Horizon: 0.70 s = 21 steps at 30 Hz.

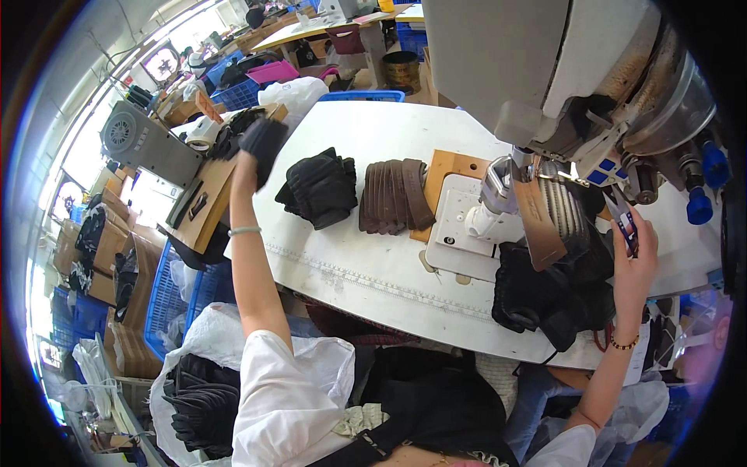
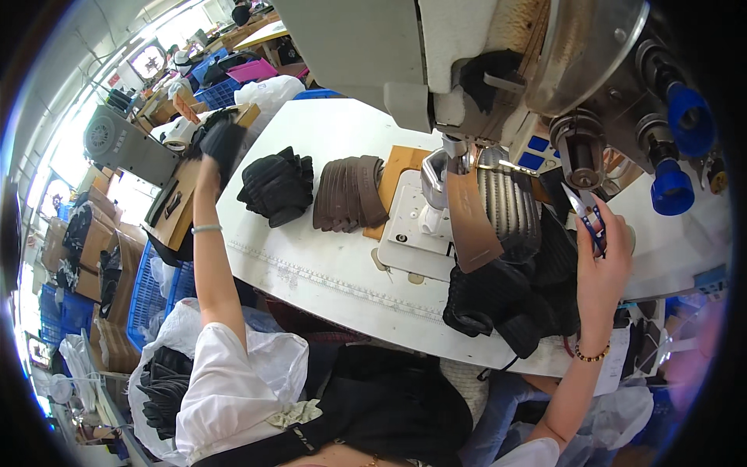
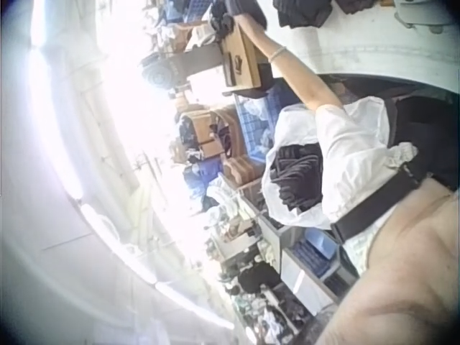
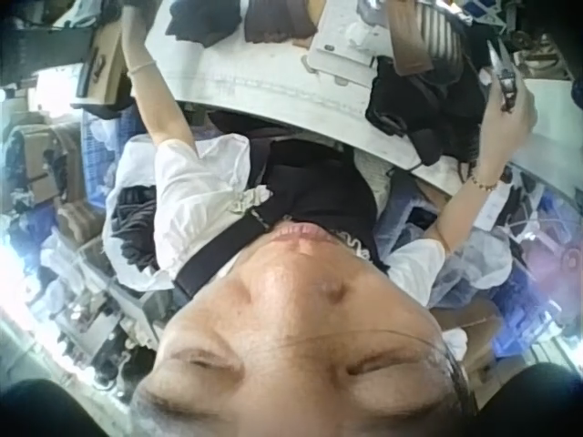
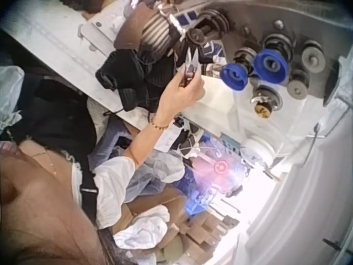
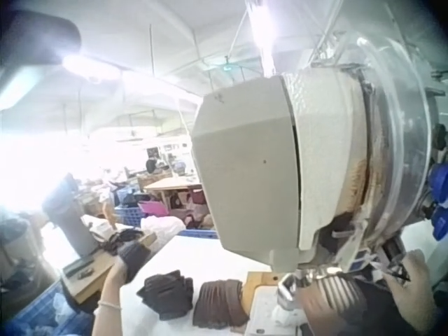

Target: Stitching components of a shoe upper using an industrial sewing machine.

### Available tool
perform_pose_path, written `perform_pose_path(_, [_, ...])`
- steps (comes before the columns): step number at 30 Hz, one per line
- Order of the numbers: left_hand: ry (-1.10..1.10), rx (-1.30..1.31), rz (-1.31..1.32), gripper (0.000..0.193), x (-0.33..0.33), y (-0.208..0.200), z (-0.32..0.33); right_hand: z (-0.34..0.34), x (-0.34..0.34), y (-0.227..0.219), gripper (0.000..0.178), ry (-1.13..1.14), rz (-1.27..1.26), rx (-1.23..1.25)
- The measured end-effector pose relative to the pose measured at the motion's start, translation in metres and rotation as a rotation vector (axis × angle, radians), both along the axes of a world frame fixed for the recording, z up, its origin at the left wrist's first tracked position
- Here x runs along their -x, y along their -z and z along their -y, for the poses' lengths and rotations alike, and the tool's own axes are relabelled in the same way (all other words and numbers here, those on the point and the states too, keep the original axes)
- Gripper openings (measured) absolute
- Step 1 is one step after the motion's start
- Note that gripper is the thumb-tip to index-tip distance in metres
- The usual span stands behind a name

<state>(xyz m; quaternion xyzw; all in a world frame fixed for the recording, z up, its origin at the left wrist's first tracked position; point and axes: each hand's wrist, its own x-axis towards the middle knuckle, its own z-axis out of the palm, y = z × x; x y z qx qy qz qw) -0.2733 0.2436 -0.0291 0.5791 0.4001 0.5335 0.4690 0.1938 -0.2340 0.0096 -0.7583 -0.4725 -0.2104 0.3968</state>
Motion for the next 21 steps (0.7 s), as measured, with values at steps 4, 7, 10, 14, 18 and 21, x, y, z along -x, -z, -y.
perform_pose_path(4, [0.168, -0.225, -0.221, 0.043, 0.030, 0.051, 0.007, -0.009, 0.018, -0.008, 0.031, -0.042, -0.023, 0.017])
perform_pose_path(7, [-0.023, -1.374, -0.895, 0.025, -0.035, 0.035, 0.034, -0.004, 0.014, -0.007, 0.031, 0.019, -0.031, 0.048])
perform_pose_path(10, [-0.197, -0.924, -0.952, 0.030, -0.064, 0.020, 0.079, 0.001, 0.011, -0.003, 0.031, 0.012, -0.087, 0.021])
perform_pose_path(14, [-0.245, -0.964, -1.151, 0.046, -0.078, 0.014, 0.114, 0.004, 0.009, 0.000, 0.032, -0.033, -0.145, -0.014])
perform_pose_path(18, [-0.190, -1.031, -1.353, 0.048, -0.084, 0.012, 0.121, -0.003, 0.019, -0.001, 0.026, -0.049, -0.099, -0.072])
perform_pose_path(21, [-0.066, -1.025, -1.281, 0.047, -0.071, 0.017, 0.113, -0.003, 0.024, -0.003, 0.023, -0.021, -0.123, -0.083])
